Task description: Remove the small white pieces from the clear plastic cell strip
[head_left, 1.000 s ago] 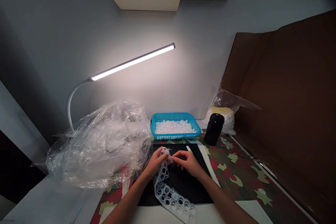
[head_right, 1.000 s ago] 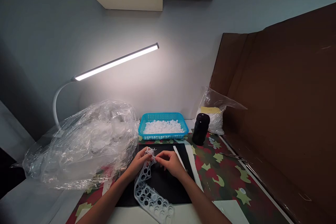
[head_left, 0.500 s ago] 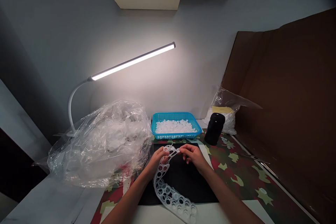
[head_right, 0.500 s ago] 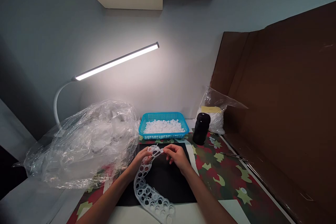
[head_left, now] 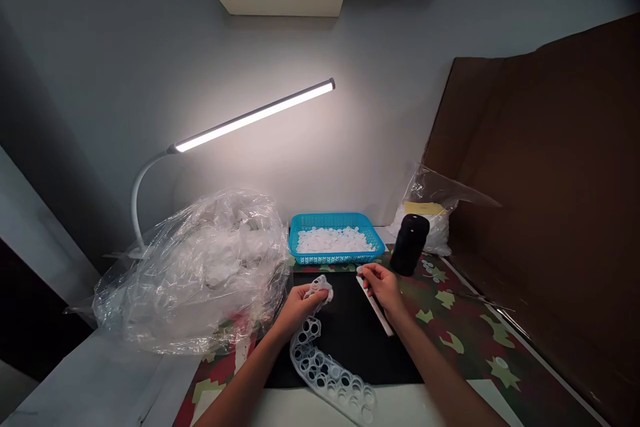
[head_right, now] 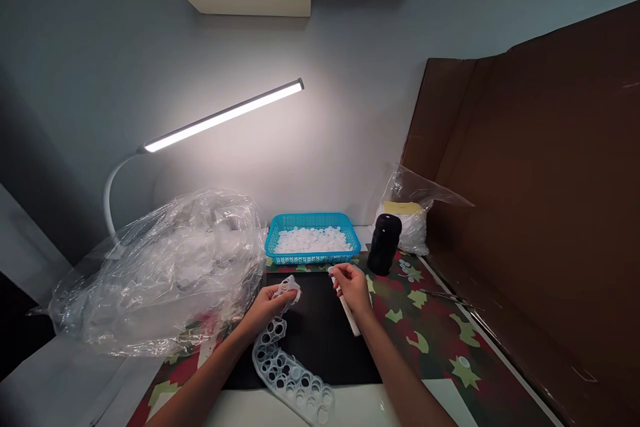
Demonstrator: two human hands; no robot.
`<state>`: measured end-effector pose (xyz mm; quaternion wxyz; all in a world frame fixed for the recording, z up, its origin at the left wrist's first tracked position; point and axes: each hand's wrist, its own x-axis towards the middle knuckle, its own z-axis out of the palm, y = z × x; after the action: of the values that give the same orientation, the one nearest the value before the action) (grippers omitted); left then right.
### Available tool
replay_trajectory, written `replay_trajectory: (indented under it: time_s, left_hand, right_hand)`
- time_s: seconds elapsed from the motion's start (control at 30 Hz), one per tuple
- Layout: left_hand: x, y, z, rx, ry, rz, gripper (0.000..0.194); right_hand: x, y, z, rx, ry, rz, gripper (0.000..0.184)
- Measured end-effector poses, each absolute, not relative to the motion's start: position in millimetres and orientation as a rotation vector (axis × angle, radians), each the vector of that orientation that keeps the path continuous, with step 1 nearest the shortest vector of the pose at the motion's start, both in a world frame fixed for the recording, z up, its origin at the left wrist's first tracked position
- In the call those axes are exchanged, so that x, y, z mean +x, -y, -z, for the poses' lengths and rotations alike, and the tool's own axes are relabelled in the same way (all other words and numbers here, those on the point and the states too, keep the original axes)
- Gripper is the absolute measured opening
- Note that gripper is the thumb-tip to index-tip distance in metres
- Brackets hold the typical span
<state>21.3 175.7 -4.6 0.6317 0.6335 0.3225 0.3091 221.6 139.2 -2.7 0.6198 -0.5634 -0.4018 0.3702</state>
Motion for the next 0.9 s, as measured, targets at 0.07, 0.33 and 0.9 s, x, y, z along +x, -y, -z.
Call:
replay_trajectory:
  time_s: [0.07,0.33,0.9]
  left_hand:
    - [21,-178,7,1.445,-0.741,-0.713,0.045]
    - [25,-178,11,1.510,-0.733,-0.733,0.042]
    - [23,-173,12,1.647,-0.662,-0.724,0.041]
  right_hand:
    - [224,-137,2,-1.304,0.913,-0.798,0.044]
    - [179,-105,-17,-1.210,1.587,-0.194,0.011]
    - [178,-111,-8,-1.266,1.784,-0.337,0.011]
